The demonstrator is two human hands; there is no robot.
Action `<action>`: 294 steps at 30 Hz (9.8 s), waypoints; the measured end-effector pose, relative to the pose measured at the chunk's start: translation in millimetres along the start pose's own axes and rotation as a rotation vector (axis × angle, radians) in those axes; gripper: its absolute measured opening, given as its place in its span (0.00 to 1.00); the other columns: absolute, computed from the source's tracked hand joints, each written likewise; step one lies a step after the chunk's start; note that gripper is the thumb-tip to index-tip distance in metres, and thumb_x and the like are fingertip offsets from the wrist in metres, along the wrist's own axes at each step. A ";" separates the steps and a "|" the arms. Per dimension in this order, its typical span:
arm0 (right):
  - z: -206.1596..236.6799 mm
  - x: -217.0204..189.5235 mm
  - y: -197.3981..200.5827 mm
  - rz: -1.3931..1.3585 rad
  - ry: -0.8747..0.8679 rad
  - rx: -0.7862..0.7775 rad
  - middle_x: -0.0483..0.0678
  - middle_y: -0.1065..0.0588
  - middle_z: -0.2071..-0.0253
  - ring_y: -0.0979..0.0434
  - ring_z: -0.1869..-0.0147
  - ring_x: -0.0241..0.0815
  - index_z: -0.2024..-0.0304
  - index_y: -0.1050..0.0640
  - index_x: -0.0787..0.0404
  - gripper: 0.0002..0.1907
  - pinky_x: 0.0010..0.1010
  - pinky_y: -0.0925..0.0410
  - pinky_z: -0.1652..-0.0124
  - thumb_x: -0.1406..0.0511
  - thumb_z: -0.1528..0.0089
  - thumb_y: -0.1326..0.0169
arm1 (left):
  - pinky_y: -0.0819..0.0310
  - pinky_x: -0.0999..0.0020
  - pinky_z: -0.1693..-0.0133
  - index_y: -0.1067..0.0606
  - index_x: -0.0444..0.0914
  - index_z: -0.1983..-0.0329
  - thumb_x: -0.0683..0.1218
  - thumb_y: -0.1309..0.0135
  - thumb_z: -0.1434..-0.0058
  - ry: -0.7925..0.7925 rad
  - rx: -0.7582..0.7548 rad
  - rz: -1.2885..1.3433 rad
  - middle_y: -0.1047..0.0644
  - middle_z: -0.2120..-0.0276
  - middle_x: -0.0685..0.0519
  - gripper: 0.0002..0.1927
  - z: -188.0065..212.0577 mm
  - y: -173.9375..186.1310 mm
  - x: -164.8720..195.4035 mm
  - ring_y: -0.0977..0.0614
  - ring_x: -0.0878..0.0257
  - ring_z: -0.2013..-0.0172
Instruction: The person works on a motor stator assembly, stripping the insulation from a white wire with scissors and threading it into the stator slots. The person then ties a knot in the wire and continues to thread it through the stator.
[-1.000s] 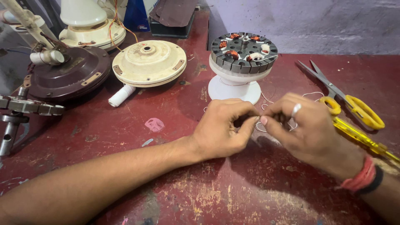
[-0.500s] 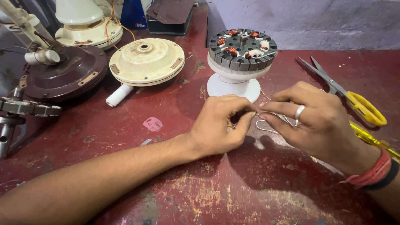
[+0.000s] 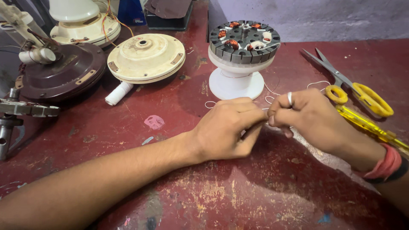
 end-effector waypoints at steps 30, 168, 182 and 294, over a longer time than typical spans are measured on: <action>6.6 2.2 -21.3 -0.731 -0.212 0.367 0.52 0.21 0.66 0.24 0.70 0.34 0.57 0.20 0.70 0.07 0.22 0.34 0.76 0.70 0.36 0.43 | 0.28 0.69 0.74 0.20 0.34 0.59 0.45 0.47 0.32 0.582 0.139 0.184 0.20 0.78 0.50 0.10 -3.9 -15.0 -6.8 0.23 0.69 0.78; 16.8 -28.9 -5.3 0.584 0.498 0.283 0.49 0.21 0.70 0.26 0.73 0.34 0.66 0.17 0.64 0.05 0.26 0.34 0.74 0.68 0.43 0.36 | 0.25 0.68 0.69 0.23 0.33 0.62 0.41 0.46 0.35 0.452 0.231 0.209 0.21 0.75 0.49 0.05 -0.2 -12.2 -3.1 0.19 0.67 0.75; 6.6 -1.6 6.5 0.260 -0.042 0.138 0.49 0.18 0.69 0.22 0.72 0.35 0.60 0.15 0.62 0.09 0.28 0.31 0.74 0.69 0.43 0.38 | 0.25 0.63 0.70 0.24 0.33 0.63 0.39 0.47 0.37 0.359 0.106 0.122 0.21 0.74 0.44 0.03 -0.5 -9.3 -6.8 0.18 0.57 0.75; 6.6 -3.4 1.9 0.430 0.386 0.513 0.46 0.22 0.72 0.24 0.75 0.32 0.54 0.19 0.66 0.10 0.21 0.31 0.77 0.68 0.36 0.37 | 0.37 0.71 0.75 0.25 0.32 0.67 0.46 0.50 0.29 0.768 0.339 0.449 0.29 0.79 0.61 0.14 0.7 -22.5 -18.9 0.33 0.75 0.75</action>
Point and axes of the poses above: each hand's wrist, its own z-axis away from the middle knuckle, its own y-axis out of the back of the hand, x = y × z, the point moved 2 cm from there along -z, towards the middle knuckle
